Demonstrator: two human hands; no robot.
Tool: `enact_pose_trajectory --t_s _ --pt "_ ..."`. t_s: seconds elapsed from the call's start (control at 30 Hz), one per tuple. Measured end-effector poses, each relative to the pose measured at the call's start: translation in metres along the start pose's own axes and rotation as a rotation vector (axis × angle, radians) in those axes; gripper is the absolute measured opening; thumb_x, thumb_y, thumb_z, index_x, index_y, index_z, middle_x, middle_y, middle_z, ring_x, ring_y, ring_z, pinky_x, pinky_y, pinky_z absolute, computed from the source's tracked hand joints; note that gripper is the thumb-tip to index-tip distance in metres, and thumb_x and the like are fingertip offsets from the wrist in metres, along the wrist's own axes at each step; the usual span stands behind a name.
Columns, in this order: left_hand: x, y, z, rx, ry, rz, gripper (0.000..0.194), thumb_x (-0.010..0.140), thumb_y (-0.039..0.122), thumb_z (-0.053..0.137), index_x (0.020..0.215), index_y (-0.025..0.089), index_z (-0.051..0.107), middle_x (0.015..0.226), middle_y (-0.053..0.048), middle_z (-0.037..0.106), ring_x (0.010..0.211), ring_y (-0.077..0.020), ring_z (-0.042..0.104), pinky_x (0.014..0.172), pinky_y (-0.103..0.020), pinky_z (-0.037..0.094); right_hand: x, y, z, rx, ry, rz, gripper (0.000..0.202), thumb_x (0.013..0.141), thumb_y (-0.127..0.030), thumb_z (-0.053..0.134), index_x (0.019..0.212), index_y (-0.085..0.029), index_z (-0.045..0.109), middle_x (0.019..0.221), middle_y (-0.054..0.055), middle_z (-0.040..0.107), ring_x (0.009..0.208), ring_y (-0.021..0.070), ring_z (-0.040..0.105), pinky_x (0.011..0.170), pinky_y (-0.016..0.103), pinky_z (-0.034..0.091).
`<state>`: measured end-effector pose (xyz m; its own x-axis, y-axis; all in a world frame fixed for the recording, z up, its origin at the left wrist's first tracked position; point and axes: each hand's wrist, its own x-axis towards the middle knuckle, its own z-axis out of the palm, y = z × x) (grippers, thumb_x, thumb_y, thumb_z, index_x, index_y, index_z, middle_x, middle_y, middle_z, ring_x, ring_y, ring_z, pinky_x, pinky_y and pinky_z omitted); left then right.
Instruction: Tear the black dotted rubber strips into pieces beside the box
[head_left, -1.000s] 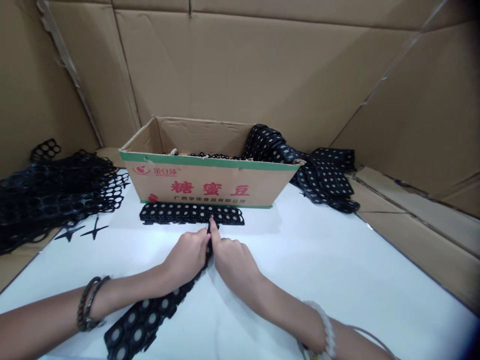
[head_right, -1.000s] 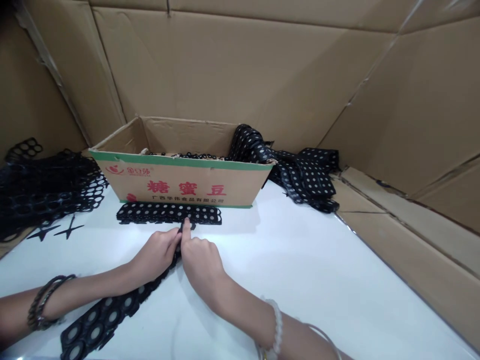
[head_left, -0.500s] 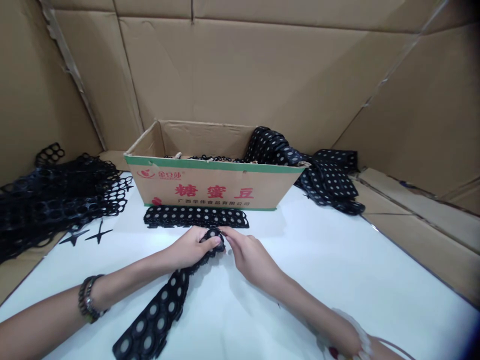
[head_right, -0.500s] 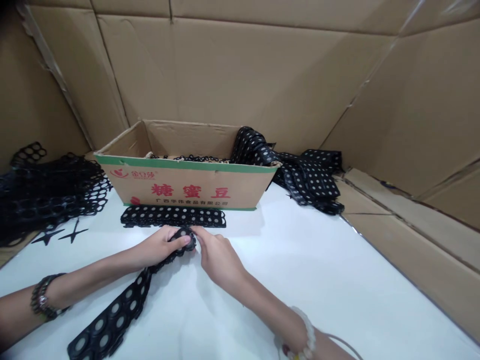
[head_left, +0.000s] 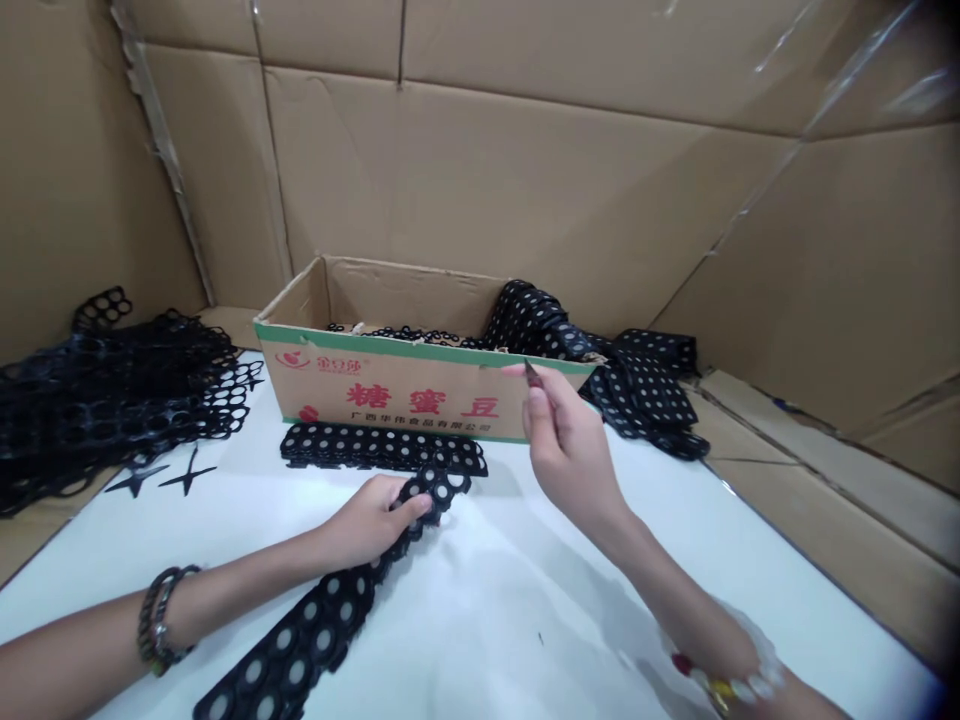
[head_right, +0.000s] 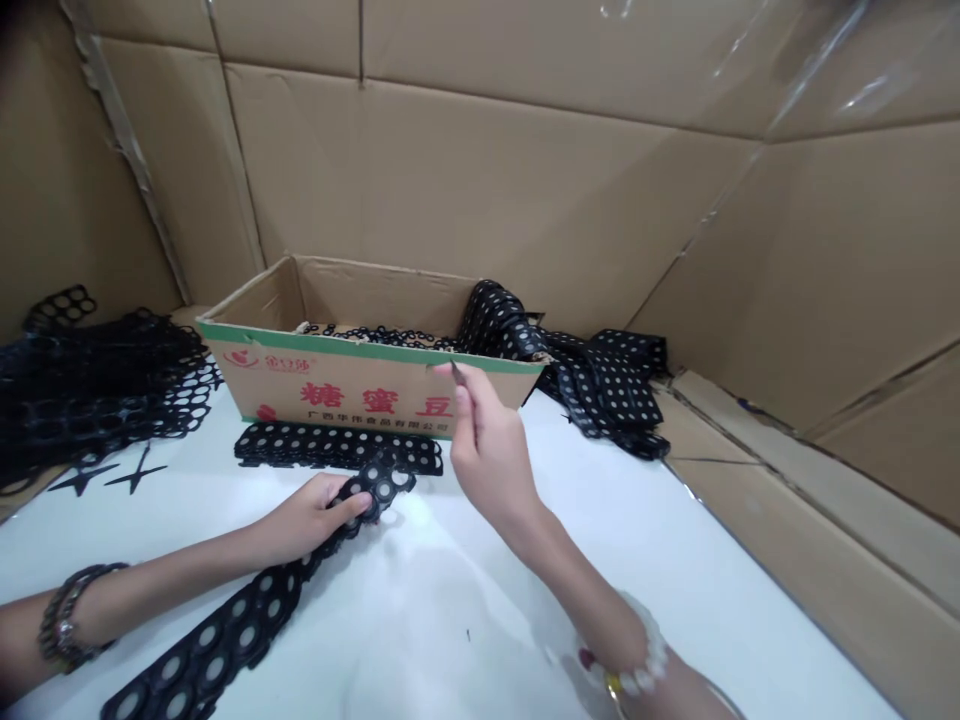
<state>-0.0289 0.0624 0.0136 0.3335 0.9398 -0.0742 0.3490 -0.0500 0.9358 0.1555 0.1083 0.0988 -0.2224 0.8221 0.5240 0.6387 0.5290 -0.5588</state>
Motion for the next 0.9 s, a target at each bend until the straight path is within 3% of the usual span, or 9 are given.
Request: enact_pose_trajectory --t_s 0.13,0.2,0.37,0.5,0.9 --pt "0.001 -0.001 0.000 -0.019 0.031 -0.009 0.030 0.079 0.040 0.038 0.066 0.014 0.049 0.060 0.002 0.046 0.056 -0.0101 0.040 0.053 -0.020 0.032 0.028 -0.012 0.001 -0.106 0.091 -0.033 0.032 0.088 -0.031 0.023 0.113 -0.020 0.040 0.065 -0.001 0.049 0.051 0.0110 0.045 0.052 0.021 0.032" --pt "0.002 -0.003 0.001 -0.009 0.115 -0.038 0.032 0.079 0.042 0.038 0.062 0.015 0.044 0.056 0.003 0.041 0.053 -0.0097 0.037 0.050 -0.021 0.030 0.027 -0.015 0.005 -0.165 0.041 -0.012 0.032 0.088 -0.031 0.024 0.114 -0.019 0.037 0.065 -0.001 0.052 0.053 0.0125 0.047 0.053 0.022 0.032" --pt "0.004 -0.010 0.005 0.044 0.339 -0.030 0.035 0.077 0.044 0.038 0.056 0.018 0.031 0.054 0.005 0.031 0.051 -0.0092 0.031 0.048 -0.021 0.025 -0.029 -0.013 0.035 -0.361 -0.515 0.022 0.035 0.086 -0.020 0.024 0.120 -0.021 0.033 0.069 0.002 0.060 0.058 0.0152 0.055 0.050 0.022 0.028" --pt "0.004 -0.013 0.007 0.052 0.356 -0.027 0.034 0.079 0.043 0.037 0.057 0.018 0.030 0.054 0.005 0.031 0.051 -0.0089 0.031 0.047 -0.021 0.026 -0.061 -0.005 0.055 -0.553 -0.720 0.025 0.060 0.076 -0.006 0.031 0.132 -0.022 0.018 0.071 0.003 0.061 0.061 0.0176 0.056 0.047 0.023 0.023" --pt "0.002 -0.012 0.007 0.148 0.357 -0.005 0.033 0.080 0.040 0.036 0.056 0.017 0.031 0.053 0.005 0.033 0.050 -0.0085 0.032 0.047 -0.021 0.026 -0.066 0.003 0.059 -0.559 -0.726 -0.034 0.071 0.068 -0.001 0.031 0.133 -0.023 0.016 0.074 0.003 0.061 0.061 0.0162 0.055 0.048 0.023 0.022"
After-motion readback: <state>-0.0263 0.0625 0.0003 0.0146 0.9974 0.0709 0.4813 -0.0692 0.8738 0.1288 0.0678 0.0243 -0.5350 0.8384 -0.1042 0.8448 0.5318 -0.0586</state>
